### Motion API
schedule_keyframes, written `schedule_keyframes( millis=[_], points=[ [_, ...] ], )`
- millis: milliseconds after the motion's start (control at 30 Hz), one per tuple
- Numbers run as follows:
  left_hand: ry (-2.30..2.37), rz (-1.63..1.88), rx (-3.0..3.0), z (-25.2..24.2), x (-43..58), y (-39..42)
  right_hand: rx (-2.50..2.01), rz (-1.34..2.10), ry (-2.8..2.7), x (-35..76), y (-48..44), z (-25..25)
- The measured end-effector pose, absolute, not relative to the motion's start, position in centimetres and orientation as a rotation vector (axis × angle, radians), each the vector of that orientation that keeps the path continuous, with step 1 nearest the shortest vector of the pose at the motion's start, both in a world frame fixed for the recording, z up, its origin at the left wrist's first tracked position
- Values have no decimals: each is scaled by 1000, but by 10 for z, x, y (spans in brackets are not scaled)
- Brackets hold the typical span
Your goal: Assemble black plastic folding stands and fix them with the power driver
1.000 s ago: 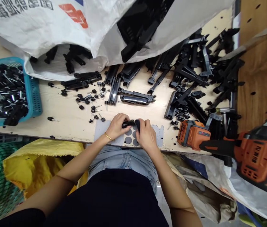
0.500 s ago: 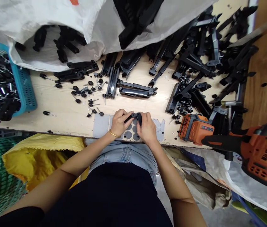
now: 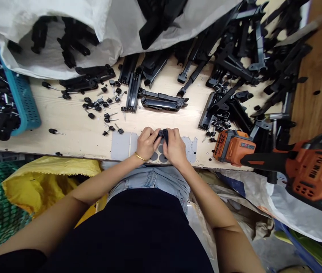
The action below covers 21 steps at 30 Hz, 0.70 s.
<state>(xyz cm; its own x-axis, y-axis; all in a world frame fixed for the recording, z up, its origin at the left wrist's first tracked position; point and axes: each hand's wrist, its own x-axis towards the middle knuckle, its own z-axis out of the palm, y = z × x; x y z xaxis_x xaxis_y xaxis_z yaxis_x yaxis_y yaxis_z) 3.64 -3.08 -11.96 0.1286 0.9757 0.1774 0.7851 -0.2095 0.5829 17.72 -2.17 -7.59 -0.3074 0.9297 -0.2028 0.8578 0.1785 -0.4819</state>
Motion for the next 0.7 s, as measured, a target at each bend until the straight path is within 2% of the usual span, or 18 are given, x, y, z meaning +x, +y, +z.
schedule_keyframes(
  millis=[133,300,433,600,700],
  points=[
    [1443,717,2171,-119,31,-21,-1775,775,-2312,176,-22,-76],
    [1646,812,2057,-120,39,-21,-1742,805,-2326,177,-23,-75],
    [1317,775,2195,-120,33,-13,-1717,801,-2309,179,-24,-76],
    [1614,845,1995,-119,41,-20,-1714,778,-2335,181,-24,-79],
    [1606,860,1981,-118,47,-26,-1705,744,-2315,180,-26,-82]
  ],
)
